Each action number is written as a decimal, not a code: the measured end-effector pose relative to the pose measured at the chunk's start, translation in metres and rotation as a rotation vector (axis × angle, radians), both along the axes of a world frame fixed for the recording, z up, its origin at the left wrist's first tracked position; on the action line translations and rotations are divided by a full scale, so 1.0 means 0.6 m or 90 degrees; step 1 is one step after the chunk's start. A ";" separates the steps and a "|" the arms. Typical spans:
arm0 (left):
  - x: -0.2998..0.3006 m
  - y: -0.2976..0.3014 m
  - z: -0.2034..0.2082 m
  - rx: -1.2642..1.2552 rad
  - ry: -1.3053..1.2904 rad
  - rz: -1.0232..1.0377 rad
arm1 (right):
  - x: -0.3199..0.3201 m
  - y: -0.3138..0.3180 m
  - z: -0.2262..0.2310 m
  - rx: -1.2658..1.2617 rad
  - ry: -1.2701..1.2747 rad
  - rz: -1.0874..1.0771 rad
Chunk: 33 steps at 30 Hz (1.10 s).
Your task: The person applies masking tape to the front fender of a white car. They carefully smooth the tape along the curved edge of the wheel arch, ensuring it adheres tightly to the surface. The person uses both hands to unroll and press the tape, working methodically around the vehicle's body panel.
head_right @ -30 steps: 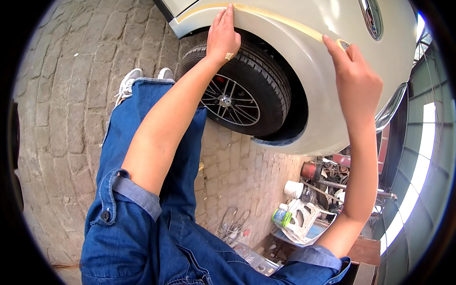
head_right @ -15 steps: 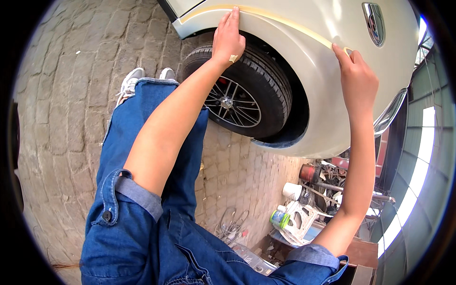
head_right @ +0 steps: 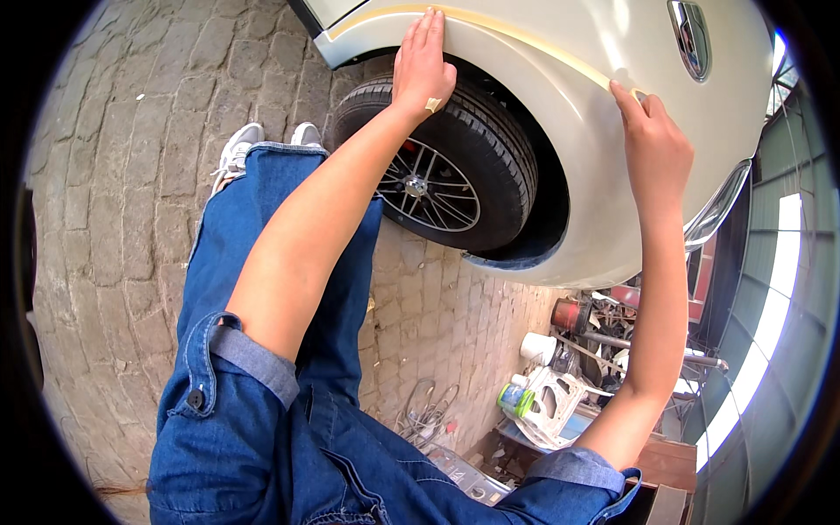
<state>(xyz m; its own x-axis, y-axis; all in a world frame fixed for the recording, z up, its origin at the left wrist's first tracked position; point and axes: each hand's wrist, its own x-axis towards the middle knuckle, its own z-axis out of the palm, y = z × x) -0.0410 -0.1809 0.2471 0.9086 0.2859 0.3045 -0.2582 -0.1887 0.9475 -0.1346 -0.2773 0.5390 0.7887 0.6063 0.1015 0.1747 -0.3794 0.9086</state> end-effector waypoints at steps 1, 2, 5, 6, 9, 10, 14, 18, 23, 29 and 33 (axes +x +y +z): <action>0.000 0.000 0.001 0.000 0.003 -0.003 | -0.001 0.000 0.000 0.000 -0.002 -0.002; 0.000 0.001 0.003 -0.001 0.002 -0.002 | 0.000 -0.001 -0.001 0.002 -0.002 0.000; 0.000 0.000 0.007 -0.016 0.002 -0.002 | 0.000 -0.003 -0.001 0.007 -0.001 0.005; 0.000 -0.001 0.008 -0.029 0.004 -0.004 | 0.000 -0.003 -0.002 0.008 0.003 0.006; 0.000 -0.002 0.009 -0.055 0.002 -0.005 | -0.003 -0.008 -0.003 0.007 0.004 0.001; 0.001 -0.003 0.008 -0.061 0.000 -0.003 | -0.004 -0.009 -0.003 0.006 0.003 -0.001; 0.009 -0.007 0.003 -0.061 -0.015 0.027 | -0.007 -0.007 -0.007 0.014 0.009 -0.005; 0.012 -0.008 0.006 -0.062 -0.016 0.028 | -0.009 -0.004 -0.008 0.018 0.002 -0.015; 0.007 -0.006 0.009 -0.064 -0.011 0.019 | -0.003 -0.008 -0.008 0.016 -0.008 -0.016; -0.005 0.000 0.010 -0.029 -0.028 0.006 | -0.005 -0.005 -0.009 0.027 -0.006 -0.028; -0.013 0.006 -0.001 0.026 -0.066 0.013 | -0.006 -0.003 -0.010 0.033 -0.006 -0.034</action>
<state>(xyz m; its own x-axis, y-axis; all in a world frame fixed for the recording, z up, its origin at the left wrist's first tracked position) -0.0486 -0.1773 0.2464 0.8656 0.2900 0.4082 -0.3500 -0.2326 0.9074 -0.1380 -0.2789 0.5331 0.8189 0.5569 0.1389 0.1448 -0.4347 0.8889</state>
